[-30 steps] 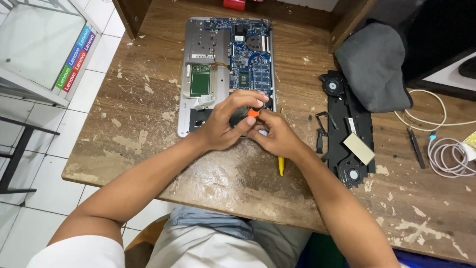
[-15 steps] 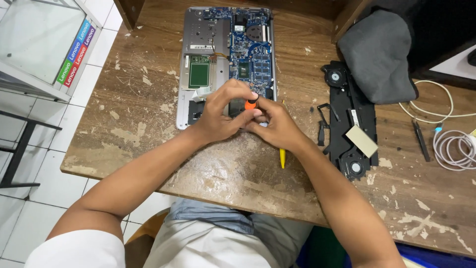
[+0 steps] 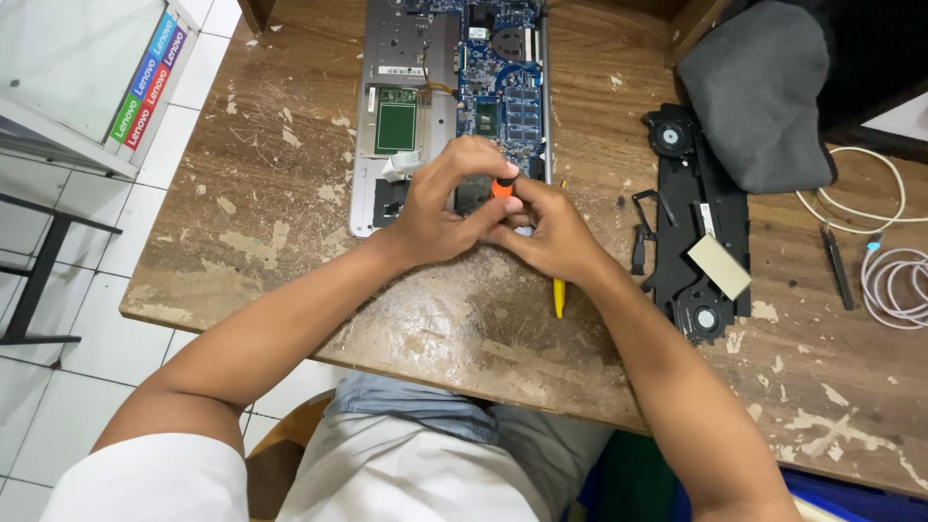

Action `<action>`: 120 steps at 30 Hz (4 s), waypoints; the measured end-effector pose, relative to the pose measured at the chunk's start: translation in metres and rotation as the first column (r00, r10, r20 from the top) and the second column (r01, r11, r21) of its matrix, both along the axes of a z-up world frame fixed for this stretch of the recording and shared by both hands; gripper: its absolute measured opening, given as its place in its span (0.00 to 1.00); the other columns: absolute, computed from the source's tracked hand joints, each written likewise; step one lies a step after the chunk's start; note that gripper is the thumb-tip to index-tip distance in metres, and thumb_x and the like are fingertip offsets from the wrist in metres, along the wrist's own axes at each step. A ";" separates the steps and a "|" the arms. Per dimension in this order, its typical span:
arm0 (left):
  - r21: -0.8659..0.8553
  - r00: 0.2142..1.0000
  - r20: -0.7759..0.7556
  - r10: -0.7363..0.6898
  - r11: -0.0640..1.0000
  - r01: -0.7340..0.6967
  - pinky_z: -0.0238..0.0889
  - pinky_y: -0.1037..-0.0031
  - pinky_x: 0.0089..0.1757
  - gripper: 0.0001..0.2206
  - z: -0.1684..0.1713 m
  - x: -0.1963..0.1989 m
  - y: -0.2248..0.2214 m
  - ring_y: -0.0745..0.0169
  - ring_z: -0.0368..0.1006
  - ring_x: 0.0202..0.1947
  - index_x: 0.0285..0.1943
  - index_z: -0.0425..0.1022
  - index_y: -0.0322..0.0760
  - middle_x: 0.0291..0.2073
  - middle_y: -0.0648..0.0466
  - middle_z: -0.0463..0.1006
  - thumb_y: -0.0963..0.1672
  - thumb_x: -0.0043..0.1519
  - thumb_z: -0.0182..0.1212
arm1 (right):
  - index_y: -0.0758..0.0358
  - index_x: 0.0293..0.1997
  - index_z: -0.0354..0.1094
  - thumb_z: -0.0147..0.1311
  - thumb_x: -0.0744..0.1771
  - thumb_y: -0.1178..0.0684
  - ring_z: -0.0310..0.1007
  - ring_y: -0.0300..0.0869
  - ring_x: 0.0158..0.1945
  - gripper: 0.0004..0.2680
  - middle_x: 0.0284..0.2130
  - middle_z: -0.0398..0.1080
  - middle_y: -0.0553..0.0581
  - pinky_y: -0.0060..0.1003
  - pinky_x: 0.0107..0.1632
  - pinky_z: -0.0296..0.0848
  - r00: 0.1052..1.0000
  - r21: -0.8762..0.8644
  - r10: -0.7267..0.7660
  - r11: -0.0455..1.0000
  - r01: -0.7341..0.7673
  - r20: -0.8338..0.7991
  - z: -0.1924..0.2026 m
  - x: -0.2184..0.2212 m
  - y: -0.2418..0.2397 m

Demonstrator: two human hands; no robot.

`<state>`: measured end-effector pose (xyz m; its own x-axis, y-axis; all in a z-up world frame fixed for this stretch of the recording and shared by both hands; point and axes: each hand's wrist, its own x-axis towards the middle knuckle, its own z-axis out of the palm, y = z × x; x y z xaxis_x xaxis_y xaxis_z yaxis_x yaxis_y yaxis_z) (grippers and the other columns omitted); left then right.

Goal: Disconnecting ribbon cables and removing screws from a laptop motherboard during a repair process.

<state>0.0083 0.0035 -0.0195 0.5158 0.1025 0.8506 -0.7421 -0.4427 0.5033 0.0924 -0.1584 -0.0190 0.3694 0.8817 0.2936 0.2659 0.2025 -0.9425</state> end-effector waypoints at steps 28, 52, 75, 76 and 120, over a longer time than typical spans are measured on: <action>0.015 0.991 -0.076 -0.106 0.994 0.108 0.58 0.47 0.64 0.17 0.019 -0.014 0.002 0.46 0.76 0.56 0.58 0.71 0.35 0.51 0.46 0.79 0.49 0.74 0.40 | 0.71 0.56 0.68 0.63 0.66 0.61 0.76 0.46 0.48 0.14 0.45 0.73 0.62 0.38 0.48 0.82 0.999 -0.083 0.033 0.996 -0.029 0.042 0.007 0.000 -0.003; 0.040 0.987 -0.070 -0.142 0.989 0.145 0.65 0.50 0.64 0.18 0.024 -0.017 0.001 0.41 0.73 0.60 0.57 0.68 0.32 0.52 0.42 0.76 0.50 0.76 0.37 | 0.68 0.52 0.67 0.57 0.69 0.58 0.71 0.39 0.39 0.08 0.39 0.71 0.54 0.32 0.43 0.74 0.979 -0.188 0.055 0.982 -0.018 0.195 0.024 -0.009 -0.009; -0.038 0.992 0.043 -0.116 0.992 0.118 0.60 0.48 0.59 0.18 0.014 -0.002 0.000 0.35 0.75 0.55 0.54 0.75 0.27 0.46 0.42 0.79 0.48 0.72 0.46 | 0.74 0.48 0.71 0.57 0.68 0.67 0.74 0.43 0.40 0.05 0.35 0.68 0.61 0.41 0.42 0.80 0.997 -0.085 0.012 0.996 -0.005 0.076 -0.006 0.006 -0.008; -0.037 0.991 0.047 -0.121 0.992 0.123 0.60 0.48 0.59 0.18 0.014 -0.002 0.000 0.35 0.75 0.55 0.53 0.75 0.27 0.46 0.42 0.79 0.48 0.72 0.47 | 0.73 0.50 0.72 0.57 0.68 0.66 0.74 0.42 0.41 0.07 0.36 0.70 0.61 0.41 0.44 0.80 0.998 -0.090 0.024 0.996 -0.019 0.064 -0.003 0.006 -0.009; 0.041 0.981 -0.126 -0.149 0.987 0.155 0.66 0.57 0.62 0.13 0.020 -0.008 0.008 0.45 0.72 0.63 0.62 0.65 0.36 0.54 0.44 0.77 0.47 0.76 0.42 | 0.68 0.53 0.66 0.62 0.68 0.56 0.73 0.39 0.39 0.12 0.39 0.71 0.56 0.33 0.43 0.75 0.984 -0.175 -0.059 0.981 0.088 0.166 0.019 -0.004 -0.002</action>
<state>0.0003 0.0111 0.0009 0.6225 -0.0262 0.7822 -0.7368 -0.3566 0.5745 0.0885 -0.1604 -0.0004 0.3967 0.8976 0.1920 0.4234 0.0066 -0.9059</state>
